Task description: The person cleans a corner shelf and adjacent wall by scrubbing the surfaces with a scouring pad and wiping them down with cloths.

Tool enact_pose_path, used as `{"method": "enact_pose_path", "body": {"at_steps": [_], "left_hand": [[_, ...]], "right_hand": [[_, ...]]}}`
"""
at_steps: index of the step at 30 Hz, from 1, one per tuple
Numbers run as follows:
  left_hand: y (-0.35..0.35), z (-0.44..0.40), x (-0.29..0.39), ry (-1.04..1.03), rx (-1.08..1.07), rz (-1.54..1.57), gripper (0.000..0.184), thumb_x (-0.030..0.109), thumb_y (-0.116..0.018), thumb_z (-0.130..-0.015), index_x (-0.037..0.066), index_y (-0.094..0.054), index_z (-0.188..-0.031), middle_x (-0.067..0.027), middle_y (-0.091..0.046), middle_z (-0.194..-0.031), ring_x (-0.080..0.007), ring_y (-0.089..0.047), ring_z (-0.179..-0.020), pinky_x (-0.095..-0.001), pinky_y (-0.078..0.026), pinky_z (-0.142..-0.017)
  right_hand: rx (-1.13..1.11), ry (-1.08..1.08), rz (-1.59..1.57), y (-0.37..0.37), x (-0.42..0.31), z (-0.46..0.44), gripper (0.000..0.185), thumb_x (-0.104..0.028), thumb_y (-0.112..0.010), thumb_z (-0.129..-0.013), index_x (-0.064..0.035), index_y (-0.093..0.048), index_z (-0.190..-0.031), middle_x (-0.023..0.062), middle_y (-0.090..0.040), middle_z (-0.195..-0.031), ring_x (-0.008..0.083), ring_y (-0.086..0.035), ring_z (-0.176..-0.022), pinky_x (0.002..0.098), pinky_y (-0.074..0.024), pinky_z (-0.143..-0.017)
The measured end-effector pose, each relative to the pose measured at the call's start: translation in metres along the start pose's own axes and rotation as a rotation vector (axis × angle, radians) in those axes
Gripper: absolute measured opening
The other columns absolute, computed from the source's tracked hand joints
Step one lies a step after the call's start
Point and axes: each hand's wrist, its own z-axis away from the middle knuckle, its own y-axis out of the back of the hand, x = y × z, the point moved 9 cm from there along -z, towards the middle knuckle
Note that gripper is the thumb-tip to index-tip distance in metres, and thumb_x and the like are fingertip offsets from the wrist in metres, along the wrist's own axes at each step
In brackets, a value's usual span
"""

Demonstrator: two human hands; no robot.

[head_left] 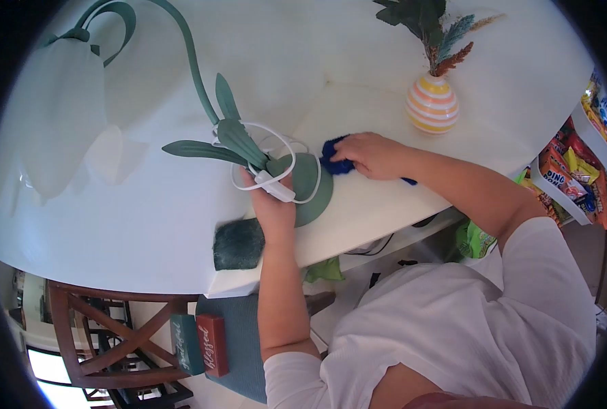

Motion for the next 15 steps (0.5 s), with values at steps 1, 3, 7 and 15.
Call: {"method": "enact_pose_path", "body": {"at_steps": [1,3,7,15], "left_hand": [[0.000,0.000,0.001,0.004,-0.004,-0.008,0.074,0.011,-0.066,-0.083,0.001,-0.020,-0.141,-0.0165,-0.049,-0.123,-0.0269,-0.052,-0.110,-0.0337,-0.040,-0.094],[0.000,0.000,0.002,0.013,-0.014,-0.023,0.074,0.011,-0.065,-0.083,0.001,-0.020,-0.141,-0.0168,-0.048,-0.125,-0.0273,-0.052,-0.112,-0.0339,-0.040,-0.095],[-0.001,-0.002,0.007,-0.052,-0.017,-0.056,0.073,0.010,-0.065,-0.083,0.001,-0.021,-0.140,-0.0173,-0.047,-0.127,-0.0273,-0.051,-0.114,-0.0338,-0.039,-0.096],[-0.001,-0.002,0.005,-0.018,-0.026,0.002,0.071,0.011,-0.066,-0.083,0.000,-0.024,-0.139,-0.0173,-0.048,-0.126,-0.0267,-0.051,-0.114,-0.0339,-0.040,-0.095]], "right_hand": [[-0.021,0.021,-0.018,-0.002,-0.005,0.009,0.045,0.002,-0.052,-0.075,-0.0130,-0.054,-0.117,0.0138,-0.051,-0.127,0.0319,-0.045,-0.119,0.0443,-0.0350,-0.100],[-0.016,0.048,-0.005,-0.004,-0.019,0.028,0.045,0.000,-0.054,-0.075,-0.0146,-0.054,-0.118,0.0123,-0.052,-0.126,0.0310,-0.046,-0.120,0.0437,-0.0354,-0.099],[-0.033,0.099,-0.072,0.000,-0.053,0.056,0.042,-0.004,-0.055,-0.076,-0.0164,-0.056,-0.116,0.0092,-0.054,-0.125,0.0288,-0.047,-0.118,0.0420,-0.0376,-0.097],[-0.393,0.100,-0.605,0.000,-0.089,0.084,0.047,0.004,-0.049,-0.068,-0.0118,-0.062,-0.111,0.0108,-0.059,-0.116,0.0279,-0.053,-0.109,0.0376,-0.0397,-0.095]]}}
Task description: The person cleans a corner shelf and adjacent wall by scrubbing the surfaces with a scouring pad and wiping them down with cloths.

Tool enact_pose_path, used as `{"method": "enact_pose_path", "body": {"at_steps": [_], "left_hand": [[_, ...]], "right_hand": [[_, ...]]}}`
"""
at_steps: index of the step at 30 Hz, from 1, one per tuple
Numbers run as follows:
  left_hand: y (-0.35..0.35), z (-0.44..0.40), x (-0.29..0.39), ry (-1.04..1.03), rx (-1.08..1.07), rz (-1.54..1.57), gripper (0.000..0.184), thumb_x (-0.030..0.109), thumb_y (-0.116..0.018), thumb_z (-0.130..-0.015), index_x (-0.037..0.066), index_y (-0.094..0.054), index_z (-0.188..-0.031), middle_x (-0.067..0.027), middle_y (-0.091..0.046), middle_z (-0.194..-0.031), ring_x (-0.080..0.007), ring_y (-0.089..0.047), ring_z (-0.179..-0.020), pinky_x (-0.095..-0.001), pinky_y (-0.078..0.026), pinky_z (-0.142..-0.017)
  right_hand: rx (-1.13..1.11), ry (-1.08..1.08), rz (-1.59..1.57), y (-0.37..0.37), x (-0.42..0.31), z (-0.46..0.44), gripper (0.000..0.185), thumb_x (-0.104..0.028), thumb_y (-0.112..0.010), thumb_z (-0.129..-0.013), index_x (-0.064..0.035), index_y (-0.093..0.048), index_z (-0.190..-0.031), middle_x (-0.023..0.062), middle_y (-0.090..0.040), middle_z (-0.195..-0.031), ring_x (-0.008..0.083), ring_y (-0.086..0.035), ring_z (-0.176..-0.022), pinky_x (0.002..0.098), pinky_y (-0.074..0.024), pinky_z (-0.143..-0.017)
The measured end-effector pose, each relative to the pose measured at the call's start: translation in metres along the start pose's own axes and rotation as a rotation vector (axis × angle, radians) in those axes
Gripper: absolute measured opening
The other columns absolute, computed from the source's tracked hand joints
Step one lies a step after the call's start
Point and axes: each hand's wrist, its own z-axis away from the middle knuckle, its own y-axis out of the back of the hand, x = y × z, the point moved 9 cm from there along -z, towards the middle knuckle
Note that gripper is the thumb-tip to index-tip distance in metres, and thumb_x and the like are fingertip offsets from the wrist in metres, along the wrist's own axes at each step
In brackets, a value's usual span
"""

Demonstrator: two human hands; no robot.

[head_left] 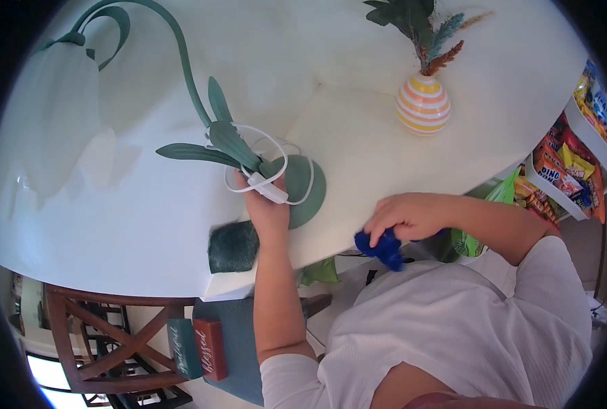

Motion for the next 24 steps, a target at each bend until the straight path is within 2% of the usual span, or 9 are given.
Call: {"method": "enact_pose_path", "body": {"at_steps": [1,4,6,9,12,16,20,24], "left_hand": [[0.000,-0.001,0.001,-0.001,0.005,-0.005,0.071,0.011,-0.066,-0.083,0.000,-0.024,-0.139,-0.0174,-0.049,-0.126,-0.0269,-0.051,-0.113,-0.0340,-0.040,-0.095],[0.001,0.000,0.002,0.004,0.018,-0.029,0.071,0.011,-0.066,-0.082,0.001,-0.024,-0.139,-0.0176,-0.050,-0.124,-0.0276,-0.053,-0.112,-0.0344,-0.041,-0.094],[0.002,0.001,0.001,0.010,0.026,-0.056,0.070,0.010,-0.066,-0.082,0.001,-0.025,-0.138,-0.0176,-0.050,-0.123,-0.0281,-0.053,-0.111,-0.0345,-0.041,-0.094],[0.001,-0.002,0.006,0.006,-0.004,-0.071,0.070,0.009,-0.065,-0.082,0.002,-0.025,-0.139,-0.0176,-0.051,-0.122,-0.0289,-0.054,-0.109,-0.0346,-0.041,-0.093],[0.001,0.000,-0.001,0.027,0.008,-0.054,0.071,0.008,-0.065,-0.081,0.003,-0.024,-0.139,-0.0175,-0.051,-0.121,-0.0288,-0.054,-0.108,-0.0346,-0.042,-0.092],[0.000,0.000,-0.001,0.012,0.014,-0.016,0.073,0.009,-0.066,-0.081,0.002,-0.023,-0.139,-0.0172,-0.053,-0.119,-0.0283,-0.056,-0.106,-0.0341,-0.043,-0.091],[0.001,0.002,-0.002,0.017,0.031,-0.037,0.072,0.009,-0.066,-0.081,0.000,-0.024,-0.138,-0.0169,-0.053,-0.117,-0.0261,-0.056,-0.105,-0.0327,-0.043,-0.090],[0.002,0.000,-0.001,0.007,0.009,0.030,0.070,0.009,-0.068,-0.080,-0.002,-0.027,-0.136,-0.0169,-0.053,-0.116,-0.0250,-0.056,-0.103,-0.0319,-0.042,-0.090]], "right_hand": [[0.013,-0.149,-0.252,0.007,0.006,0.004,0.051,0.005,-0.046,-0.069,-0.0087,-0.058,-0.116,0.0135,-0.059,-0.115,0.0264,-0.053,-0.111,0.0344,-0.0394,-0.096],[0.377,-0.316,-0.667,0.063,0.011,0.012,0.056,0.005,-0.045,-0.070,-0.0043,-0.050,-0.125,0.0160,-0.057,-0.119,0.0243,-0.051,-0.115,0.0324,-0.0368,-0.099],[0.562,-0.304,-0.454,0.099,0.009,0.018,0.058,0.002,-0.045,-0.072,-0.0018,-0.042,-0.130,0.0199,-0.048,-0.129,0.0268,-0.047,-0.120,0.0322,-0.0353,-0.101],[0.883,-0.179,0.693,0.122,-0.022,0.025,0.052,-0.009,-0.047,-0.081,-0.0031,-0.040,-0.132,0.0198,-0.041,-0.136,0.0328,-0.045,-0.120,0.0360,-0.0386,-0.098],[0.525,-0.377,1.013,0.084,0.015,0.000,0.049,-0.017,-0.048,-0.086,-0.0030,-0.040,-0.132,0.0231,-0.032,-0.141,0.0427,-0.037,-0.125,0.0450,-0.0348,-0.101],[0.475,-0.497,0.866,0.079,0.071,-0.017,0.048,-0.028,-0.046,-0.090,-0.0029,-0.043,-0.130,0.0270,-0.029,-0.142,0.0445,-0.036,-0.125,0.0500,-0.0311,-0.103],[0.468,-0.626,0.869,0.128,0.121,-0.058,0.048,-0.030,-0.045,-0.092,-0.0046,-0.042,-0.131,0.0213,-0.027,-0.144,0.0399,-0.037,-0.126,0.0465,-0.0311,-0.103],[0.571,-0.715,0.871,0.179,0.165,-0.103,0.047,-0.025,-0.041,-0.090,-0.0087,-0.040,-0.134,0.0142,-0.031,-0.144,0.0350,-0.039,-0.126,0.0481,-0.0333,-0.101]]}}
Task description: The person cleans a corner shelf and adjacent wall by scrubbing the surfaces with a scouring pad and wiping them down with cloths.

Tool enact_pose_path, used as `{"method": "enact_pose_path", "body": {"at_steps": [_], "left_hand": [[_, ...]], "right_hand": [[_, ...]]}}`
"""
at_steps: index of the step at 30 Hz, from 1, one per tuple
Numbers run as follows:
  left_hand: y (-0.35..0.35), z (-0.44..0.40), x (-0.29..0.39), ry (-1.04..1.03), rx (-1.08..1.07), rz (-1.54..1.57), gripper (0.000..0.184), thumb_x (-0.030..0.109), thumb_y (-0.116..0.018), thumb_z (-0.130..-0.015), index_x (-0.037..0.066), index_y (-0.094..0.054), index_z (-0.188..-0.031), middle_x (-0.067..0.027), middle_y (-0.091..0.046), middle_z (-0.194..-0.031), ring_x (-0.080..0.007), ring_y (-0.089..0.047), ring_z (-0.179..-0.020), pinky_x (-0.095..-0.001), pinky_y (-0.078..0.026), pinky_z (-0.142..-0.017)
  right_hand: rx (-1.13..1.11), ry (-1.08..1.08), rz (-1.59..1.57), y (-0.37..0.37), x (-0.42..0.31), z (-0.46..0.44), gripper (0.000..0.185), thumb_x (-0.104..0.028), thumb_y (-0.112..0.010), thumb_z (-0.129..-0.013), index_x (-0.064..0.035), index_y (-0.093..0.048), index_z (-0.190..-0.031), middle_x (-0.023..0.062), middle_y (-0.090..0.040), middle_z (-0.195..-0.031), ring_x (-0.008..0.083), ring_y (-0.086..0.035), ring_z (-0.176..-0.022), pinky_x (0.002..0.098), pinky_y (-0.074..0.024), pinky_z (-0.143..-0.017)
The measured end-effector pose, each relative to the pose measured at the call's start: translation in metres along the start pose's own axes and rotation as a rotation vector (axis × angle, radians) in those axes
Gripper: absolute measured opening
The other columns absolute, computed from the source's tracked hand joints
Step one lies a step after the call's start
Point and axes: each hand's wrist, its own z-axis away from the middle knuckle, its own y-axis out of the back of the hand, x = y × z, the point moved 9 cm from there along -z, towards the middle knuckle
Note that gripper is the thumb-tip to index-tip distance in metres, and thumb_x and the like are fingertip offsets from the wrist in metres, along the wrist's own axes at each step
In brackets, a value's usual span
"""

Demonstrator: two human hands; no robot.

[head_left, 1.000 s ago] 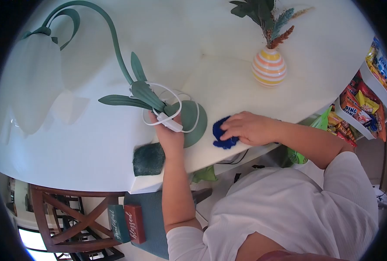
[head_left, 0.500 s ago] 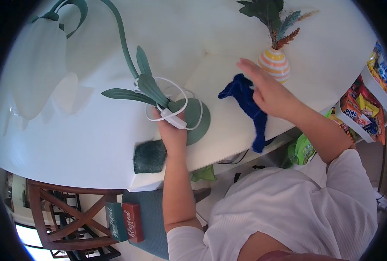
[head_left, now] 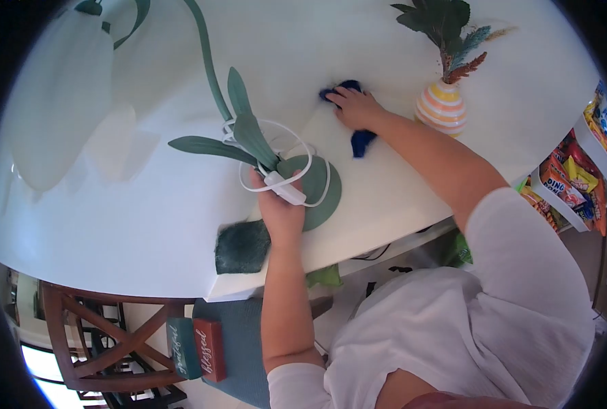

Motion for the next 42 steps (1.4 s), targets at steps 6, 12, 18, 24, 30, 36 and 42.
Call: {"method": "enact_pose_path", "body": {"at_steps": [6,12,18,24,30,36,42], "left_hand": [[0.001,0.001,-0.002,-0.038,0.031,-0.023,0.071,0.014,-0.069,-0.080,-0.002,-0.028,-0.135,-0.0169,-0.053,-0.116,-0.0272,-0.055,-0.104,-0.0330,-0.042,-0.090],[-0.002,0.006,-0.023,0.075,0.014,0.025,0.074,0.016,-0.069,-0.082,-0.004,-0.022,-0.137,-0.0195,-0.047,-0.125,-0.0266,-0.049,-0.113,-0.0333,-0.040,-0.095],[-0.001,0.003,-0.018,-0.029,0.049,0.024,0.073,0.015,-0.069,-0.081,-0.003,-0.024,-0.136,-0.0180,-0.052,-0.117,-0.0256,-0.055,-0.104,-0.0330,-0.043,-0.089],[0.000,0.003,-0.006,0.008,0.055,-0.054,0.072,0.015,-0.069,-0.081,-0.004,-0.025,-0.135,-0.0173,-0.052,-0.116,-0.0250,-0.054,-0.104,-0.0325,-0.042,-0.090],[0.000,0.001,-0.004,-0.043,0.047,0.002,0.073,0.016,-0.069,-0.081,-0.005,-0.025,-0.135,-0.0186,-0.052,-0.117,-0.0259,-0.055,-0.104,-0.0327,-0.043,-0.089],[0.001,0.002,-0.006,-0.001,0.048,-0.083,0.073,0.015,-0.070,-0.080,-0.003,-0.026,-0.136,-0.0187,-0.052,-0.118,-0.0268,-0.055,-0.105,-0.0333,-0.043,-0.090],[0.000,-0.001,0.000,-0.032,0.034,-0.027,0.072,0.012,-0.069,-0.079,-0.002,-0.026,-0.135,-0.0167,-0.053,-0.116,-0.0258,-0.055,-0.105,-0.0333,-0.043,-0.090]], "right_hand": [[-0.004,0.092,-0.221,-0.003,-0.008,-0.007,0.044,-0.015,-0.046,-0.087,-0.0083,-0.044,-0.131,0.0141,-0.042,-0.137,0.0314,-0.043,-0.123,0.0404,-0.0365,-0.101],[0.010,0.463,-0.236,0.027,-0.045,0.124,0.040,-0.008,-0.053,-0.083,-0.0055,-0.051,-0.124,0.0160,-0.048,-0.130,0.0315,-0.046,-0.119,0.0414,-0.0368,-0.100],[-0.197,0.540,-0.378,0.082,-0.025,0.250,0.046,0.002,-0.056,-0.075,-0.0106,-0.056,-0.118,0.0123,-0.055,-0.123,0.0294,-0.049,-0.116,0.0428,-0.0366,-0.099],[-0.036,0.339,-0.338,0.079,0.020,0.230,0.048,0.006,-0.053,-0.070,-0.0096,-0.058,-0.116,0.0109,-0.058,-0.119,0.0304,-0.050,-0.114,0.0436,-0.0374,-0.099],[-0.176,0.771,-0.512,0.057,-0.100,0.213,0.040,0.000,-0.053,-0.073,-0.0090,-0.059,-0.111,0.0119,-0.058,-0.118,0.0292,-0.051,-0.114,0.0426,-0.0387,-0.096],[0.026,0.442,-0.240,0.066,-0.012,0.177,0.042,0.000,-0.053,-0.072,-0.0109,-0.061,-0.112,0.0105,-0.057,-0.120,0.0296,-0.053,-0.110,0.0417,-0.0401,-0.095],[-0.151,0.608,-0.176,0.054,-0.056,0.216,0.037,-0.005,-0.051,-0.075,-0.0152,-0.062,-0.109,0.0030,-0.055,-0.124,0.0282,-0.050,-0.110,0.0389,-0.0405,-0.094]]}}
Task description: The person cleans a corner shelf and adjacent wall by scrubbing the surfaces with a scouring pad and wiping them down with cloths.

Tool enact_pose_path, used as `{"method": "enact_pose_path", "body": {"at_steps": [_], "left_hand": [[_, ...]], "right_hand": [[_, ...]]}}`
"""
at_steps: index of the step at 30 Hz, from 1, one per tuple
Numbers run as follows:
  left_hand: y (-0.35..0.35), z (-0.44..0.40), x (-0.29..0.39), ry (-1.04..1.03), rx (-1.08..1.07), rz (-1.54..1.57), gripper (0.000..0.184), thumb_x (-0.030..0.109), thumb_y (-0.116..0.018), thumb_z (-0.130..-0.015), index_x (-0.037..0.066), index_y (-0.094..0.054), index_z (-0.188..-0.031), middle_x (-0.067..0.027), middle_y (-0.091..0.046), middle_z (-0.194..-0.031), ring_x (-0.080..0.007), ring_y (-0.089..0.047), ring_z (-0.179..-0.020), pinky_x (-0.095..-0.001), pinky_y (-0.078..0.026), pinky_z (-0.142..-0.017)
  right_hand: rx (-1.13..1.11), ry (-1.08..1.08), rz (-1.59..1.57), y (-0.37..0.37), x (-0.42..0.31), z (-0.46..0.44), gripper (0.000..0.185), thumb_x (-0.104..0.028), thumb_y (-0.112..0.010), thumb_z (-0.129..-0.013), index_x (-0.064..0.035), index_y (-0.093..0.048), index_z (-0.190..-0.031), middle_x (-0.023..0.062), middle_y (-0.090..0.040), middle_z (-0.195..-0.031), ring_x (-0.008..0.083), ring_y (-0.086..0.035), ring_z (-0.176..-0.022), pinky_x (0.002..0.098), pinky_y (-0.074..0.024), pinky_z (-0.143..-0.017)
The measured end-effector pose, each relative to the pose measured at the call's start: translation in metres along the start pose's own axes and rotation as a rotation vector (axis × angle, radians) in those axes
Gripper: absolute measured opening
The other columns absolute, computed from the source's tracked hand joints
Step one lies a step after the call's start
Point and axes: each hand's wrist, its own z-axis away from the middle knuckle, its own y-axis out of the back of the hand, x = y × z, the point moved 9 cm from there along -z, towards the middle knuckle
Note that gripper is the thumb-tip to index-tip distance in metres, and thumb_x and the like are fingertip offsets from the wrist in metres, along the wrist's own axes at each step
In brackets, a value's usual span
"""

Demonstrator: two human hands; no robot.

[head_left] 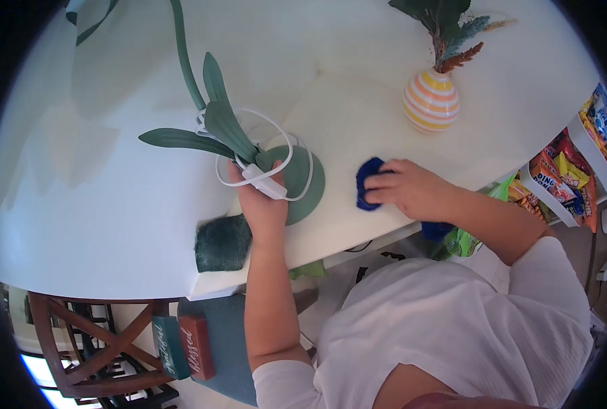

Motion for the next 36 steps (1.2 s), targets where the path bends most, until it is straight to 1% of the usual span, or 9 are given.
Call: {"method": "enact_pose_path", "body": {"at_steps": [4,5,9,12,15,18,28,33,36], "left_hand": [[0.000,0.002,-0.001,0.024,0.003,-0.013,0.070,0.010,-0.069,-0.079,-0.002,-0.027,-0.134,-0.0165,-0.052,-0.116,-0.0255,-0.054,-0.105,-0.0332,-0.043,-0.090],[0.000,0.001,0.001,-0.002,0.000,-0.016,0.070,0.010,-0.069,-0.079,-0.002,-0.027,-0.134,-0.0167,-0.052,-0.116,-0.0256,-0.054,-0.105,-0.0333,-0.043,-0.090],[0.001,0.001,-0.001,-0.028,0.009,-0.027,0.070,0.011,-0.069,-0.079,-0.002,-0.027,-0.134,-0.0172,-0.052,-0.116,-0.0265,-0.055,-0.105,-0.0334,-0.043,-0.090],[-0.001,0.001,-0.013,0.020,0.004,0.076,0.070,0.012,-0.069,-0.080,-0.002,-0.027,-0.134,-0.0177,-0.052,-0.116,-0.0271,-0.055,-0.104,-0.0337,-0.043,-0.090],[0.000,0.002,-0.001,0.046,-0.027,-0.072,0.065,0.008,-0.066,-0.083,-0.004,-0.026,-0.133,-0.0182,-0.048,-0.121,-0.0241,-0.048,-0.112,-0.0319,-0.038,-0.097],[-0.001,0.003,-0.011,0.019,0.023,0.067,0.068,0.013,-0.068,-0.080,-0.002,-0.028,-0.133,-0.0173,-0.052,-0.116,-0.0269,-0.055,-0.103,-0.0337,-0.044,-0.089],[0.001,0.003,-0.005,0.005,0.022,-0.041,0.071,0.014,-0.069,-0.080,-0.003,-0.027,-0.135,-0.0182,-0.052,-0.117,-0.0272,-0.054,-0.106,-0.0336,-0.042,-0.090],[0.000,0.002,-0.005,0.014,0.021,0.003,0.070,0.015,-0.069,-0.081,-0.003,-0.027,-0.134,-0.0191,-0.051,-0.118,-0.0277,-0.053,-0.107,-0.0335,-0.042,-0.092],[0.000,0.002,-0.005,-0.011,0.023,-0.040,0.069,0.014,-0.069,-0.081,-0.002,-0.028,-0.134,-0.0186,-0.051,-0.119,-0.0279,-0.053,-0.107,-0.0335,-0.041,-0.092]], "right_hand": [[0.021,-0.120,0.182,0.007,0.043,0.008,0.037,-0.004,-0.051,-0.075,-0.0136,-0.062,-0.109,0.0036,-0.056,-0.119,0.0274,-0.049,-0.108,0.0388,-0.0422,-0.093],[0.056,-0.299,0.096,0.022,0.058,0.004,0.039,-0.003,-0.051,-0.075,-0.0130,-0.060,-0.112,0.0050,-0.054,-0.119,0.0288,-0.048,-0.107,0.0390,-0.0422,-0.093],[0.087,-0.253,0.268,0.017,0.043,-0.007,0.043,-0.002,-0.050,-0.076,-0.0148,-0.058,-0.116,0.0068,-0.050,-0.124,0.0306,-0.047,-0.109,0.0419,-0.0423,-0.092],[-0.022,-0.142,0.183,0.015,0.008,0.012,0.042,-0.003,-0.051,-0.076,-0.0157,-0.057,-0.116,0.0064,-0.049,-0.124,0.0299,-0.046,-0.109,0.0427,-0.0426,-0.091],[0.007,-0.242,0.220,0.017,0.027,0.012,0.042,-0.005,-0.052,-0.077,-0.0174,-0.057,-0.116,0.0060,-0.049,-0.122,0.0295,-0.046,-0.111,0.0416,-0.0429,-0.090],[0.057,-0.310,0.262,0.022,0.035,-0.002,0.040,-0.006,-0.052,-0.078,-0.0179,-0.059,-0.115,0.0062,-0.049,-0.121,0.0296,-0.045,-0.111,0.0419,-0.0422,-0.090],[0.105,-0.319,0.253,0.024,0.042,0.004,0.038,-0.008,-0.052,-0.078,-0.0200,-0.060,-0.113,0.0042,-0.051,-0.117,0.0281,-0.047,-0.107,0.0415,-0.0422,-0.089],[-0.016,-0.224,0.225,0.023,0.021,0.018,0.040,-0.006,-0.052,-0.076,-0.0193,-0.061,-0.112,0.0046,-0.051,-0.116,0.0280,-0.047,-0.107,0.0395,-0.0427,-0.088],[0.006,-0.298,0.187,0.022,0.041,0.019,0.040,-0.006,-0.053,-0.076,-0.0196,-0.061,-0.112,0.0044,-0.052,-0.115,0.0276,-0.047,-0.106,0.0401,-0.0422,-0.088]]}}
